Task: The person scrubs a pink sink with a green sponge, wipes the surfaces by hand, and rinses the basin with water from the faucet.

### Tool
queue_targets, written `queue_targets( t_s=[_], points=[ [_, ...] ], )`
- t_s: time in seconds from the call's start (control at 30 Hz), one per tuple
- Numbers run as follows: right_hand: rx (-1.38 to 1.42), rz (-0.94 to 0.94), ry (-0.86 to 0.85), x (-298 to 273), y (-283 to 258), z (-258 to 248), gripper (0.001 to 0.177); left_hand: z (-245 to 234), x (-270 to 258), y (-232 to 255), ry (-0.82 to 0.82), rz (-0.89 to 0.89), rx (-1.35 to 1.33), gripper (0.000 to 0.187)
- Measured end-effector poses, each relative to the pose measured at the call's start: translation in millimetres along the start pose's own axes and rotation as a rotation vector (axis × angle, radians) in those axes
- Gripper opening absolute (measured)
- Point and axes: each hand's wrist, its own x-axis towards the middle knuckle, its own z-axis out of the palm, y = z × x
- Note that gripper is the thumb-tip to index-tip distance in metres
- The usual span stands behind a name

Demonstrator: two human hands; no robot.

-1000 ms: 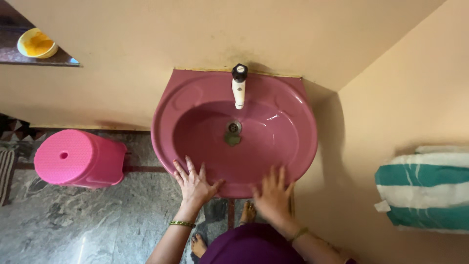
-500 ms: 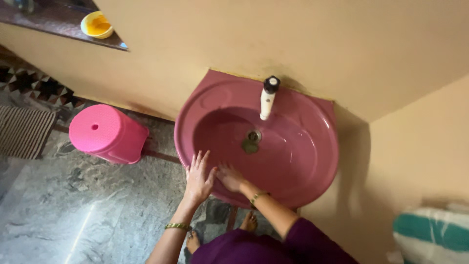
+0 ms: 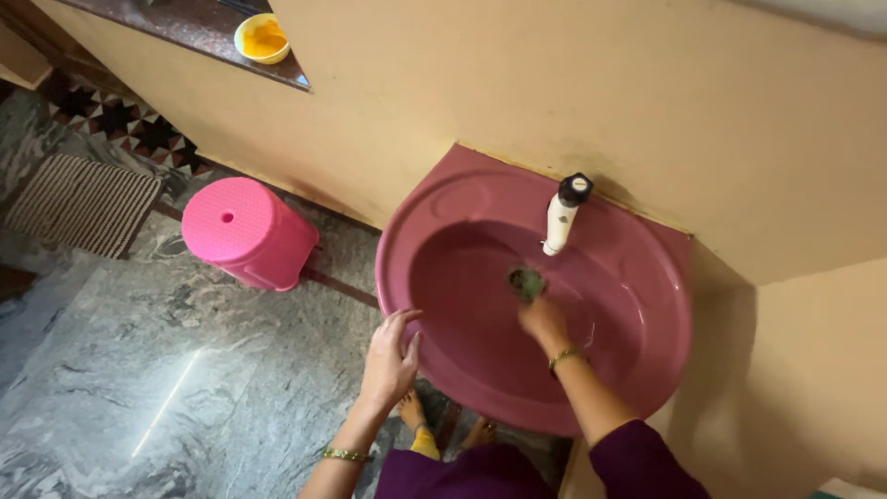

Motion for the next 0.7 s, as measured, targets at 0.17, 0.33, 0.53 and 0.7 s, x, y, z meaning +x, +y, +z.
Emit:
queue_targets(
  t_s=[0.17,0.33,0.53,0.7],
  points=[
    [1.508,-0.048,-0.046,87,0,-30,0.029,-7,28,2,-0.047,0.083,-0.066,0.028],
    [2.164,0.074,-0.333,90,10,-43,0.023,-27,54,1,-0.090,0.093,-0.116,0.025],
    [2.329,-0.105,-0.360,85,12,-31,0.022,-42,86,-15,-0.087,0.124,-0.128,0.023],
    [1.597,-0.036,-0.602,80,-67,-21,0.022,-46,99,-28,-0.049,0.101,-0.117,0.023]
  ],
)
